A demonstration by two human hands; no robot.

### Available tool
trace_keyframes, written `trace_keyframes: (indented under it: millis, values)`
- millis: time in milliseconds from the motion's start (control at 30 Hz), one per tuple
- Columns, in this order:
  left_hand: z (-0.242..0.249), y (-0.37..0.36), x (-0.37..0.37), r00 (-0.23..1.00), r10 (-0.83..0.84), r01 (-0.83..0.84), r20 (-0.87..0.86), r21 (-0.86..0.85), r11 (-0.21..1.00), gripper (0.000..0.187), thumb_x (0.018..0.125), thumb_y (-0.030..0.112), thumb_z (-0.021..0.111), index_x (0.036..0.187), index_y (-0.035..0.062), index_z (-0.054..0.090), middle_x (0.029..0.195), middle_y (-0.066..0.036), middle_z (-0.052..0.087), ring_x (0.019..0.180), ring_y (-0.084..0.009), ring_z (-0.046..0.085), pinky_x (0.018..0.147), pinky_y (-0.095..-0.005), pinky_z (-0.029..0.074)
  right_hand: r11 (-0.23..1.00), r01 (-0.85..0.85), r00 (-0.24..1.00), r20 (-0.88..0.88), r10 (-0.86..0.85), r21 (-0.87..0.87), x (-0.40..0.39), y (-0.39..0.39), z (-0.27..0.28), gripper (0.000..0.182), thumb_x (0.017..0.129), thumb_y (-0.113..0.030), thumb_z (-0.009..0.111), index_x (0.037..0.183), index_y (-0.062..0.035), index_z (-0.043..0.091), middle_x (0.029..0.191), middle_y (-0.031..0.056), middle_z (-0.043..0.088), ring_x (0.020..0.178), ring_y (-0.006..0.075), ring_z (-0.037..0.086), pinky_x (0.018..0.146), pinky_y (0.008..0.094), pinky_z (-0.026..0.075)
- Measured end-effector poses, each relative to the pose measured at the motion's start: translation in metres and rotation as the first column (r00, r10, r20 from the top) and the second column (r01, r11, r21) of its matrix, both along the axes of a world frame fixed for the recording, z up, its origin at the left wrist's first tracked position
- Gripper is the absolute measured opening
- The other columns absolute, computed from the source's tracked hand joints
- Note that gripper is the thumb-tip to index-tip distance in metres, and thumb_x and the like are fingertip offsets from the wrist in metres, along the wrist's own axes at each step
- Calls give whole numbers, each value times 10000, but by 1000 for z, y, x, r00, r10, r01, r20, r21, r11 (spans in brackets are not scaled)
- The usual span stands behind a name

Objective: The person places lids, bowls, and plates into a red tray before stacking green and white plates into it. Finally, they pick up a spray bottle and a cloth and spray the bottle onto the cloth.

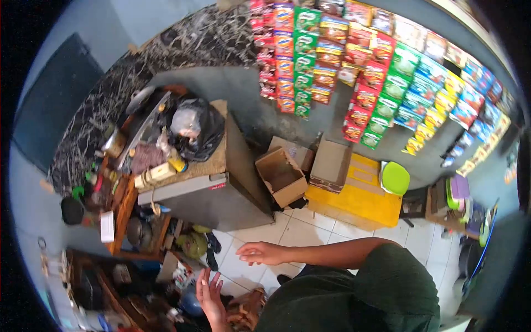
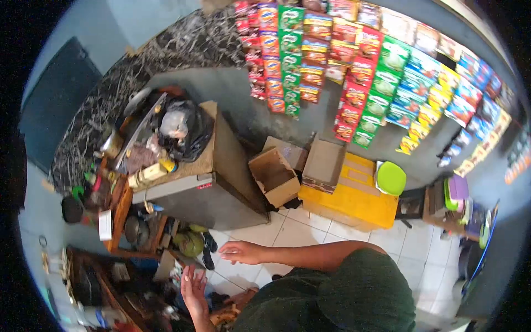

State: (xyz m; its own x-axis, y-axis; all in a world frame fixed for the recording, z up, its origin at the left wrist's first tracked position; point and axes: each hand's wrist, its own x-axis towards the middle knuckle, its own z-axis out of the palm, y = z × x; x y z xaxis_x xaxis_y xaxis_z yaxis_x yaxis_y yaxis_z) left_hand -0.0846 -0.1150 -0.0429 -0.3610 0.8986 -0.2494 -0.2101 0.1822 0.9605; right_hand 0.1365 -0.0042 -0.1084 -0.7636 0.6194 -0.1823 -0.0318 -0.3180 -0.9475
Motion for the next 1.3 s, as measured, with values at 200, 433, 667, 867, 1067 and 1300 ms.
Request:
trace_keyframes:
  millis: [200,433,667,867,1067,1300]
  values:
    - [4,67,-4,958,-287,287,-32,10,958,510,982,359,497,1362,25,434,1375,-151,489,1140,-298,561,951,-410,432,924,380,920,91,-382,33,55,-30,11,466,958,-426,537,1299,-110,503,1153,37,597,962,145,603,818,304,477]
    - [-5,119,95,664,-747,747,-4,-1,664,506,986,338,493,1373,22,415,1375,-171,481,1146,-288,567,945,-386,441,641,764,644,150,-751,-74,135,-107,0,444,978,-391,505,1317,-105,490,1177,33,596,988,152,608,844,339,476]
    - [-15,124,233,386,-917,922,98,-10,387,446,988,292,496,1345,29,444,1337,-149,526,1103,-258,601,923,-349,459,304,933,340,194,-920,-194,218,-188,-12,441,976,-376,505,1330,-115,473,1214,36,577,995,163,611,842,337,479]
    - [-13,105,346,173,-982,985,81,-8,173,424,994,280,490,1334,29,449,1310,-149,545,1126,-274,593,937,-364,462,88,978,122,175,-977,-189,290,-226,-20,434,964,-398,536,1294,-116,511,1179,32,605,994,155,605,865,342,480]
    - [-8,101,441,20,-995,1000,97,-26,17,454,986,311,501,1341,34,446,1348,-134,519,1162,-293,573,983,-390,426,9,995,33,238,-971,-103,348,-240,-12,480,940,-426,564,1281,-90,530,1144,36,622,951,142,596,821,293,475]
    - [-25,108,492,-59,-990,993,130,-91,-71,435,987,302,500,1324,29,467,1345,-132,521,1155,-277,577,984,-365,425,-93,988,-68,199,-978,-121,383,-217,-25,417,952,-356,564,1263,-80,536,1110,35,624,949,132,597,806,290,473]
